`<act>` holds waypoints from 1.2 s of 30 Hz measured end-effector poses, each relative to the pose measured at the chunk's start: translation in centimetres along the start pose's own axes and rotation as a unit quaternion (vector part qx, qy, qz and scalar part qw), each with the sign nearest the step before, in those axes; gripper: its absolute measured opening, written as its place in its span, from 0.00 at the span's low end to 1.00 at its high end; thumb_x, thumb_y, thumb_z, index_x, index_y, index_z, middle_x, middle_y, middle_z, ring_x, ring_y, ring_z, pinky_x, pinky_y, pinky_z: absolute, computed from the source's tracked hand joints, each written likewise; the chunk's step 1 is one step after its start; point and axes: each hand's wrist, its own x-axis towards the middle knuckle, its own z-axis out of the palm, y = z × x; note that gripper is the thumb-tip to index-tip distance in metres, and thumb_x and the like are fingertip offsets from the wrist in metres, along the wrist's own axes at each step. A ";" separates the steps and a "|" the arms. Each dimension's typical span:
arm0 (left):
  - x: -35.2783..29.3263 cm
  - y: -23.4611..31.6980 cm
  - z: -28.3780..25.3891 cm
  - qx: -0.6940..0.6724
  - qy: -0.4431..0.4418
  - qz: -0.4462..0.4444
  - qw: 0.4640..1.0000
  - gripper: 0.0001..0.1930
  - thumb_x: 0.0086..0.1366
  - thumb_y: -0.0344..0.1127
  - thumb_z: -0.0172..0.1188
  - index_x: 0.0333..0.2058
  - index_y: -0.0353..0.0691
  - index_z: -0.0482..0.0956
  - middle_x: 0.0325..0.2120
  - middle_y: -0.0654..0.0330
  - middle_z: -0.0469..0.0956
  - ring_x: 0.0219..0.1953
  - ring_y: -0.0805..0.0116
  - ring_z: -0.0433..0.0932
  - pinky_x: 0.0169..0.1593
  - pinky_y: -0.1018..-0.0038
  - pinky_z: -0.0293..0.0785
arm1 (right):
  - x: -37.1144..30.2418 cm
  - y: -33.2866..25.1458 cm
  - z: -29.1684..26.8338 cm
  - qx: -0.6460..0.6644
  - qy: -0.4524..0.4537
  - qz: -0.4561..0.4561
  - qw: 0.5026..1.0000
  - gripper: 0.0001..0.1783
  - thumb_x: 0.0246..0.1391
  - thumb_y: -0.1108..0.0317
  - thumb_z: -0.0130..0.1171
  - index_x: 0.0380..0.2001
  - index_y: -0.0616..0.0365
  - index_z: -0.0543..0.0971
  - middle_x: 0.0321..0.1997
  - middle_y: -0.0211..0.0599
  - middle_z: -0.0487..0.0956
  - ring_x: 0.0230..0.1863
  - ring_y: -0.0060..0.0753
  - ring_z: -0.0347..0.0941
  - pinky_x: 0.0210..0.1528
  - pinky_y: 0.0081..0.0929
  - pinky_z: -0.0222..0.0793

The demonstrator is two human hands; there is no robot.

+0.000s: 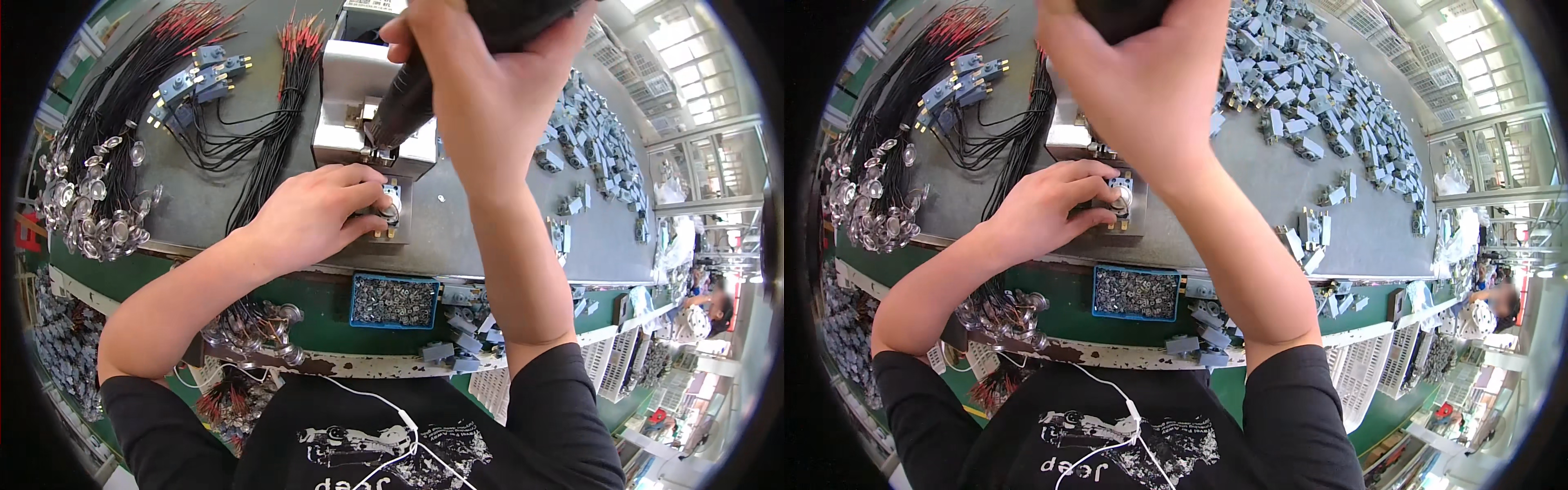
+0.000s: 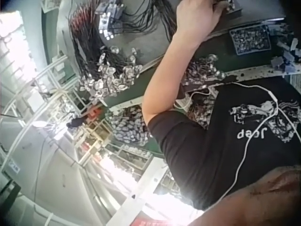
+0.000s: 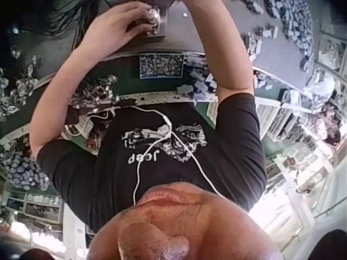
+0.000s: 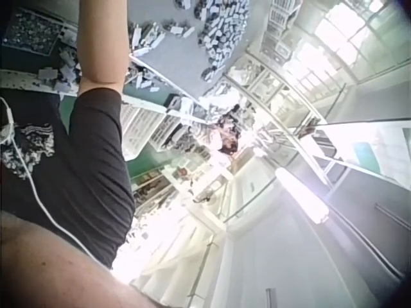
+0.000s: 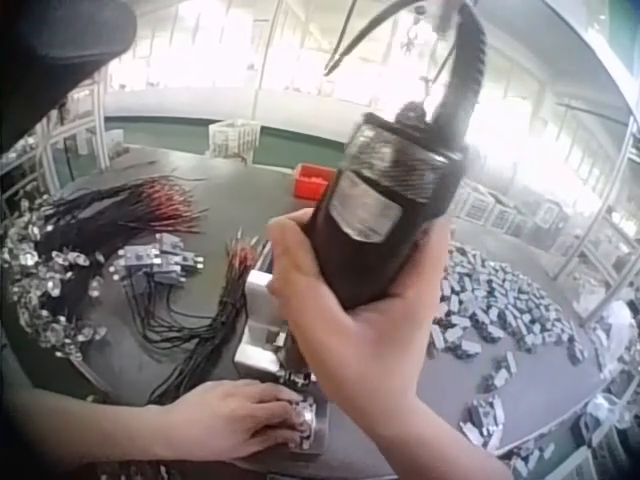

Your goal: Assembling small components using an electric screwdriver on a production line.

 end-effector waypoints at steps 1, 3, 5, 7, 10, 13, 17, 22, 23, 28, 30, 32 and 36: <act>-0.4 -0.4 0.1 -0.007 -0.001 -0.010 1.000 0.11 0.66 0.41 0.66 0.41 0.43 0.82 0.48 0.62 0.80 0.49 0.56 0.81 0.50 0.62 0.80 | -0.4 -0.7 1.2 0.007 0.000 0.003 1.000 0.27 0.58 0.82 0.66 0.57 0.62 0.65 0.39 0.36 0.81 0.33 0.23 0.80 0.31 0.20 0.75; -0.7 -0.8 0.1 -0.013 0.000 -0.019 1.000 0.11 0.66 0.42 0.66 0.41 0.43 0.82 0.47 0.62 0.80 0.49 0.56 0.81 0.50 0.62 0.80 | -0.3 -3.7 3.7 -0.003 0.109 0.299 0.948 0.26 0.58 0.82 0.66 0.55 0.61 0.65 0.41 0.37 0.81 0.34 0.24 0.81 0.34 0.20 0.76; -0.4 -0.3 0.0 -0.011 -0.011 -0.015 1.000 0.10 0.66 0.42 0.66 0.41 0.43 0.82 0.48 0.62 0.80 0.49 0.56 0.81 0.50 0.62 0.80 | 1.0 -4.0 2.9 -0.036 0.070 0.332 0.940 0.29 0.58 0.82 0.66 0.57 0.59 0.63 0.42 0.38 0.81 0.35 0.25 0.81 0.35 0.21 0.77; -0.4 -0.1 0.0 -0.011 -0.007 -0.015 1.000 0.10 0.66 0.42 0.66 0.41 0.43 0.83 0.48 0.62 0.80 0.49 0.56 0.81 0.50 0.62 0.80 | 1.7 -3.6 2.9 -0.028 0.100 0.387 0.916 0.32 0.58 0.82 0.66 0.60 0.57 0.61 0.43 0.38 0.81 0.35 0.25 0.81 0.35 0.22 0.78; -0.5 -0.2 0.3 -0.012 0.007 -0.020 1.000 0.10 0.65 0.42 0.67 0.41 0.44 0.83 0.48 0.61 0.80 0.49 0.56 0.81 0.50 0.62 0.80 | 0.2 -3.6 2.8 -0.051 0.082 0.347 0.933 0.34 0.57 0.82 0.66 0.60 0.57 0.60 0.42 0.39 0.81 0.35 0.26 0.81 0.35 0.23 0.78; -0.8 -0.8 0.7 -0.019 0.029 -0.011 0.999 0.10 0.65 0.41 0.68 0.41 0.44 0.84 0.47 0.61 0.81 0.48 0.56 0.82 0.49 0.63 0.80 | 0.2 -5.8 3.6 -0.080 0.110 0.332 0.933 0.32 0.56 0.82 0.66 0.59 0.59 0.62 0.40 0.39 0.82 0.34 0.27 0.81 0.34 0.25 0.79; -0.5 -0.6 0.2 -0.045 0.016 -0.018 0.999 0.10 0.63 0.40 0.69 0.41 0.44 0.84 0.46 0.62 0.81 0.47 0.57 0.82 0.48 0.64 0.80 | -0.2 -7.3 1.1 -0.166 0.082 0.388 0.903 0.20 0.55 0.83 0.68 0.49 0.65 0.72 0.36 0.38 0.83 0.30 0.26 0.81 0.32 0.25 0.80; -0.1 -0.3 0.0 -0.048 0.009 -0.019 0.999 0.11 0.63 0.38 0.69 0.41 0.43 0.83 0.45 0.63 0.81 0.45 0.57 0.82 0.47 0.64 0.80 | -1.9 -3.3 -1.1 -0.018 0.045 0.200 0.979 0.10 0.55 0.83 0.67 0.40 0.66 0.78 0.33 0.35 0.82 0.28 0.21 0.78 0.28 0.21 0.75; 0.0 -0.3 -0.1 -0.048 0.006 -0.018 0.999 0.11 0.63 0.38 0.69 0.41 0.43 0.83 0.44 0.63 0.81 0.45 0.57 0.82 0.46 0.64 0.80 | -1.5 -2.2 -1.0 0.090 -0.038 0.020 0.995 0.10 0.55 0.84 0.67 0.39 0.66 0.78 0.33 0.35 0.82 0.27 0.20 0.78 0.28 0.20 0.74; -0.5 -0.2 -0.3 -0.054 -0.010 -0.042 0.998 0.11 0.63 0.38 0.69 0.42 0.43 0.82 0.44 0.63 0.81 0.44 0.57 0.82 0.46 0.64 0.80 | -1.7 -7.1 1.0 -0.132 0.100 0.390 0.906 0.10 0.55 0.84 0.67 0.39 0.66 0.78 0.33 0.34 0.82 0.28 0.20 0.77 0.28 0.20 0.74; -0.4 -0.2 -0.2 -0.046 0.001 -0.023 0.999 0.11 0.63 0.38 0.69 0.42 0.42 0.82 0.44 0.63 0.81 0.44 0.57 0.82 0.46 0.64 0.80 | -2.4 -5.2 0.0 -0.137 0.090 0.378 0.911 0.12 0.55 0.84 0.68 0.40 0.66 0.77 0.34 0.34 0.82 0.29 0.20 0.77 0.29 0.20 0.74; -0.2 -0.1 -0.1 -0.045 0.002 -0.022 0.999 0.11 0.63 0.39 0.69 0.42 0.42 0.82 0.44 0.63 0.81 0.45 0.57 0.82 0.46 0.64 0.80 | -2.8 -1.1 -1.4 0.054 -0.038 -0.018 0.998 0.16 0.55 0.85 0.68 0.44 0.66 0.74 0.35 0.35 0.81 0.30 0.21 0.78 0.29 0.20 0.75; -0.3 -0.4 0.0 -0.034 0.005 -0.014 0.999 0.11 0.63 0.39 0.69 0.42 0.42 0.82 0.45 0.62 0.81 0.46 0.57 0.82 0.47 0.63 0.80 | -3.7 -0.4 -1.7 0.027 -0.059 -0.034 0.997 0.19 0.55 0.86 0.67 0.46 0.65 0.71 0.36 0.37 0.81 0.31 0.22 0.79 0.30 0.21 0.76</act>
